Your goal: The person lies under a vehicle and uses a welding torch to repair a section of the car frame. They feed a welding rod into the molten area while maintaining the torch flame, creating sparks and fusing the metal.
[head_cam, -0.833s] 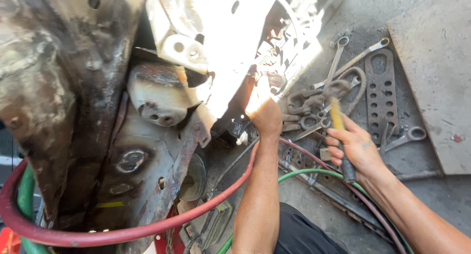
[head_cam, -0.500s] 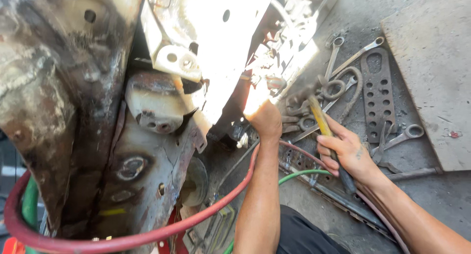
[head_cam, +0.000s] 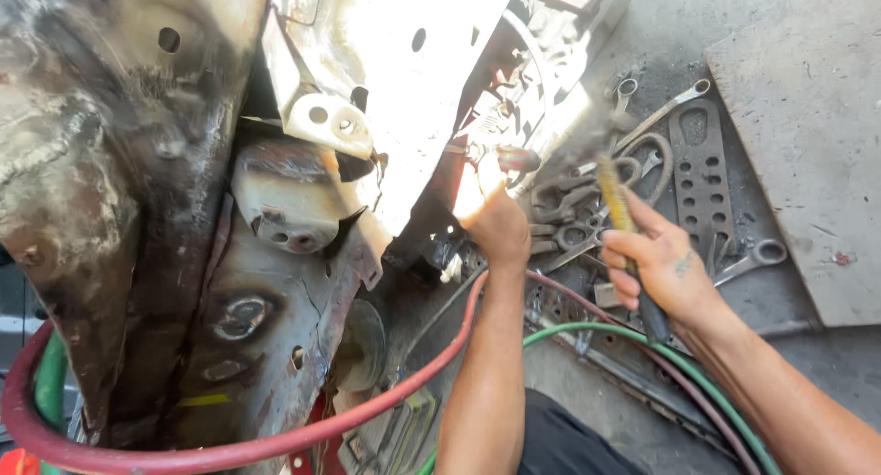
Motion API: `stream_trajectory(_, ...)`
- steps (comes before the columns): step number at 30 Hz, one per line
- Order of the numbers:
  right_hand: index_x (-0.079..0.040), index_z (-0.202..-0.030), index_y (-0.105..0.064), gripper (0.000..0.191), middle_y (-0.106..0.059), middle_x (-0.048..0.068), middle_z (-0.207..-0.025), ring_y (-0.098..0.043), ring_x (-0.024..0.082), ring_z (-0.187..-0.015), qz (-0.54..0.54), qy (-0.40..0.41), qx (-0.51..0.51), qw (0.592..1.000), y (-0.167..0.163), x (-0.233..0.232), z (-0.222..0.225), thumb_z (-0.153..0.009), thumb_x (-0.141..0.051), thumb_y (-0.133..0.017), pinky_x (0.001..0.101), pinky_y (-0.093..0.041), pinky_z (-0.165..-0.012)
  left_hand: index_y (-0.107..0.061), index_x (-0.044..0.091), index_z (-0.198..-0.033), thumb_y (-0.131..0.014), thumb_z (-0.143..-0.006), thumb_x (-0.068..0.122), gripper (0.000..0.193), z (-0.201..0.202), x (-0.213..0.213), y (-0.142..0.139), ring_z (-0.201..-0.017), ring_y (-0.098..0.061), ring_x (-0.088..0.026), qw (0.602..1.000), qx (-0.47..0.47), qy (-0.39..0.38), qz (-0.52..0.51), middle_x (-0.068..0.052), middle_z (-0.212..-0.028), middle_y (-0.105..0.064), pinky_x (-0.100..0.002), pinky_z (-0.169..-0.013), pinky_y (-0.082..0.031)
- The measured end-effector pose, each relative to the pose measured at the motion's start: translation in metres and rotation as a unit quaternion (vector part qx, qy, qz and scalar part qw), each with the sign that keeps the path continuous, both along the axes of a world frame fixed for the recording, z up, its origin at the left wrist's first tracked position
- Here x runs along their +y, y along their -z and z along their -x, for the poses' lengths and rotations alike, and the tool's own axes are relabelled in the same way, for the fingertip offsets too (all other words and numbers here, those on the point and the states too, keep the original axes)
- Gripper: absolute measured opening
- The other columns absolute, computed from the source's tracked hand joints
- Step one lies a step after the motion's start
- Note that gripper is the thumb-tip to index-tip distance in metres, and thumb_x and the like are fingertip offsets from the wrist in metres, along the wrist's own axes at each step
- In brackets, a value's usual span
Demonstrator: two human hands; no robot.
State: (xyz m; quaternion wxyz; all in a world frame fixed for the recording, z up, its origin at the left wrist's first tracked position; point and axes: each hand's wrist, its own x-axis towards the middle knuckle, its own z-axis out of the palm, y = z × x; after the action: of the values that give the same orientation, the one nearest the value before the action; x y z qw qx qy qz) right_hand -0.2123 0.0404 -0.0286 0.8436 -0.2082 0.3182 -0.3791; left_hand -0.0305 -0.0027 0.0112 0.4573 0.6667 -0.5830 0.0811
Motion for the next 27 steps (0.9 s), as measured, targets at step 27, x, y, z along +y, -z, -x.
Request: stream_trajectory(27,-0.027,-0.158,-0.041,0.070,-0.047,0.001,-0.067,-0.041,0.010,-0.043,-0.046,0.034,-0.021,0.998,0.015,-0.005,-0.008,-0.092,-0.007,-0.053,0.0275,-0.035,-0.036,-0.060,-0.005,-0.128,-0.053,-0.106,0.008,0.026,0.025,-0.020,-0.001,-0.092,-0.066,-0.024,0.925,0.361,0.082,0.087,-0.017,-0.109,-0.067,-0.033,-0.079,-0.052)
